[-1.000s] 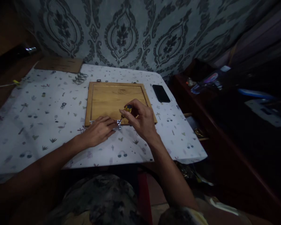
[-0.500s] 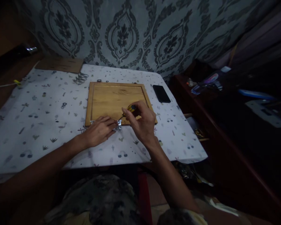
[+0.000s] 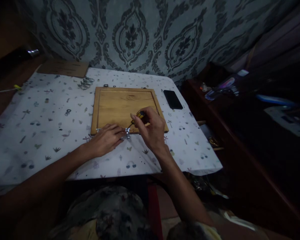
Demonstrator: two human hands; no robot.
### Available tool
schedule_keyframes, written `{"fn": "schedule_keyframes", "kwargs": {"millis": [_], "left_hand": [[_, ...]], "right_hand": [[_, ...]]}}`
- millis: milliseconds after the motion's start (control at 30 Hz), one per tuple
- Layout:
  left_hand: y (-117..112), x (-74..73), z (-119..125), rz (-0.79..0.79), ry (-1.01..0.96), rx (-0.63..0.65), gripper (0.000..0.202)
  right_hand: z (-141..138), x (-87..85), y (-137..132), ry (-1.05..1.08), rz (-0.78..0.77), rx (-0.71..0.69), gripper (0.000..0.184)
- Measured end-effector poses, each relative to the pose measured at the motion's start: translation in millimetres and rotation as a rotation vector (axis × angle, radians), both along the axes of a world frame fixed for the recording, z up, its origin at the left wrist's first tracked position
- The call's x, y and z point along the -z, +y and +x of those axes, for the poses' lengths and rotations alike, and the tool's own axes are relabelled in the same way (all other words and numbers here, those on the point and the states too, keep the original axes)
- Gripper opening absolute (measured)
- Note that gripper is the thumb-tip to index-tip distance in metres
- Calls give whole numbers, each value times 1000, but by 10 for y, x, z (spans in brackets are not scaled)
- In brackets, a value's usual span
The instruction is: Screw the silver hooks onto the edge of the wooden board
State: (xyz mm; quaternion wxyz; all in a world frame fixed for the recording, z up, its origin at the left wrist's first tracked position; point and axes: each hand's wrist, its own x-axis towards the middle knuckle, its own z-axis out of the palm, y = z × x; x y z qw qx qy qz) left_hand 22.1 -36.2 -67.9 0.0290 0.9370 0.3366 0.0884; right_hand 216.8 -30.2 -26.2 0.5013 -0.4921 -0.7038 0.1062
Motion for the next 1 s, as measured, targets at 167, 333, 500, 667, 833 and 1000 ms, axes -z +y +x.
{"fn": "schedule_keyframes", "kwargs": {"millis": [167, 333, 500, 667, 833, 1000], "left_hand": [[2, -11, 2, -16, 9, 4, 19], [5, -3, 1, -1, -6, -2, 18], [-3, -19, 4, -21, 12, -8, 21], [-12, -35, 2, -33, 5, -10, 21], [-4, -25, -1, -38, -10, -5, 21], [2, -14, 0, -37, -16, -4, 23]], "right_hand": [[-27, -41, 19, 79, -119, -33, 43], [-19, -70, 42, 289, -259, -155, 49], [67, -109, 14, 185, -264, -298, 41], [29, -59, 9, 86, -131, -127, 35], [-27, -18, -3, 95, -60, -102, 33], [20, -17, -75, 135, 22, -18, 24]]}}
